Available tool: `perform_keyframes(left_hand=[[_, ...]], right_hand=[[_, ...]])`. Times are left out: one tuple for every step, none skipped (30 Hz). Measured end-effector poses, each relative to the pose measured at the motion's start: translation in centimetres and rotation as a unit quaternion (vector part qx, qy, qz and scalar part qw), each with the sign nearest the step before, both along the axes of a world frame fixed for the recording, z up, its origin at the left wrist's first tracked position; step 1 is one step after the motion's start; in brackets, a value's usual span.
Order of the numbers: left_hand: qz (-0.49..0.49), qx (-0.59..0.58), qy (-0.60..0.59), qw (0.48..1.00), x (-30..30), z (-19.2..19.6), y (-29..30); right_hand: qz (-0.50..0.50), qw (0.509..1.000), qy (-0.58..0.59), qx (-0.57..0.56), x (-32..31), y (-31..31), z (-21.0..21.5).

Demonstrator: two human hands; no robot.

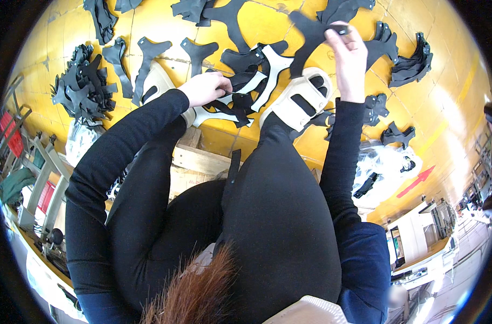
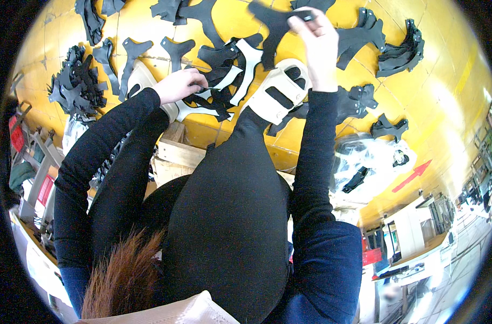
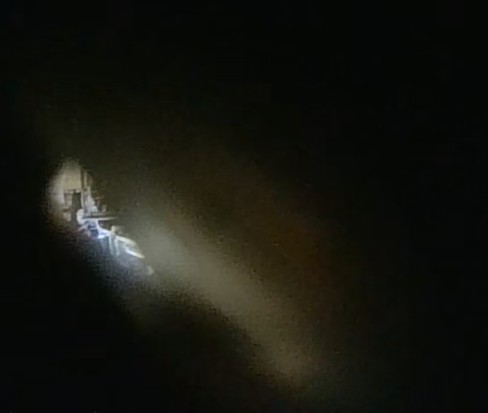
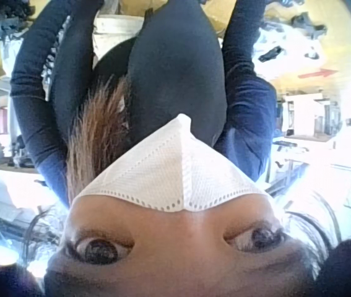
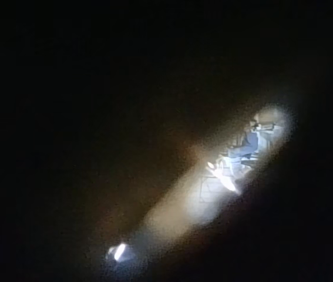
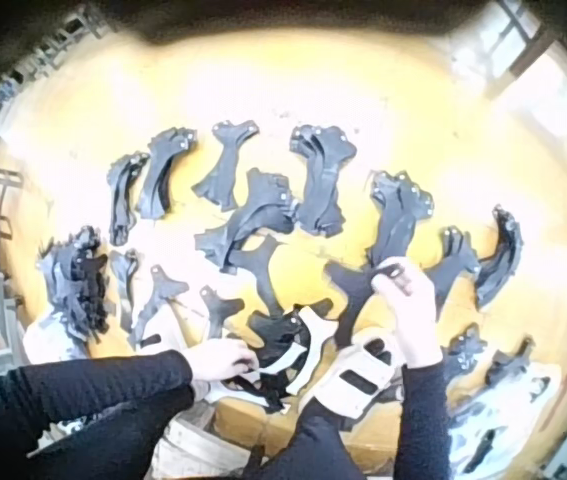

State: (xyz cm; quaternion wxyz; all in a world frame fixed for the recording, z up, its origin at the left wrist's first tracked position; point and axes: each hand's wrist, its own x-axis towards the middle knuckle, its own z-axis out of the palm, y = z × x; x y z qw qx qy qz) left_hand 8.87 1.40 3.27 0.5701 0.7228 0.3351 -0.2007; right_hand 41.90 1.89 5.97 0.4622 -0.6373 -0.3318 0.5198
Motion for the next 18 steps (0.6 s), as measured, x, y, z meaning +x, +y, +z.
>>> perform_keyframes(left_hand=[[-0.002,0.003,0.001,1.0,0.0,0.0,0.0],[-0.003,0.006,0.002,1.0,-0.1,-0.1,0.0],[-0.003,0.007,0.004,1.0,0.0,0.0,0.1],[-0.002,0.005,0.004,1.0,-0.1,-0.2,0.0],[-0.003,0.009,0.005,1.0,0.0,-0.3,0.3],[-0.002,0.01,0.003,1.0,0.1,-0.5,0.6],[-0.002,0.011,0.001,1.0,0.2,-0.6,0.9],[0.001,0.009,0.002,1.0,0.1,-0.6,0.9],[0.001,0.01,0.001,1.0,0.0,-0.7,0.8],[0.002,0.01,0.0,1.0,0.1,-0.7,0.8],[0.004,0.012,0.001,1.0,-0.1,-0.8,0.7],[0.006,0.011,0.005,1.0,-0.2,-0.7,0.6],[0.008,0.01,0.01,1.0,-0.4,-0.6,0.6],[0.008,0.008,0.01,1.0,-0.4,-0.6,0.6],[0.004,0.01,0.01,1.0,-0.1,-0.7,0.8],[0.0,0.011,0.009,1.0,0.2,-0.7,0.9],[-0.001,0.015,0.014,1.0,0.1,-0.6,0.9],[0.0,0.016,0.015,1.0,-0.1,-0.6,0.7]], right_hand=[[-0.028,1.0,0.005,0.012,0.8,0.4,-0.7],[-0.055,0.998,0.009,0.024,1.8,0.9,-1.8],[-0.074,0.996,0.045,0.011,3.5,1.3,-3.3],[-0.107,0.994,0.007,0.004,4.3,1.5,-4.3],[-0.114,0.993,-0.004,-0.001,5.2,2.1,-4.7],[-0.122,0.992,-0.015,-0.007,5.9,2.5,-5.1],[-0.131,0.991,-0.018,0.0,6.5,2.6,-5.5],[-0.137,0.99,-0.017,0.003,6.5,2.8,-5.4],[-0.145,0.989,-0.018,0.006,6.6,3.0,-5.3],[-0.142,0.989,0.032,0.009,6.7,3.0,-5.0],[-0.137,0.987,0.086,0.011,6.4,3.1,-4.1],[-0.133,0.981,0.138,0.013,6.3,3.0,-3.2],[-0.126,0.962,0.239,0.037,6.4,3.0,-2.4],[-0.162,0.919,0.351,0.078,6.4,2.5,-1.6],[-0.181,0.905,0.375,0.089,6.0,2.4,0.3],[-0.198,0.89,0.399,0.1,5.4,2.5,1.8],[-0.182,0.892,0.399,0.107,5.7,2.7,1.7],[-0.188,0.903,0.369,0.11,5.4,2.8,1.3]])
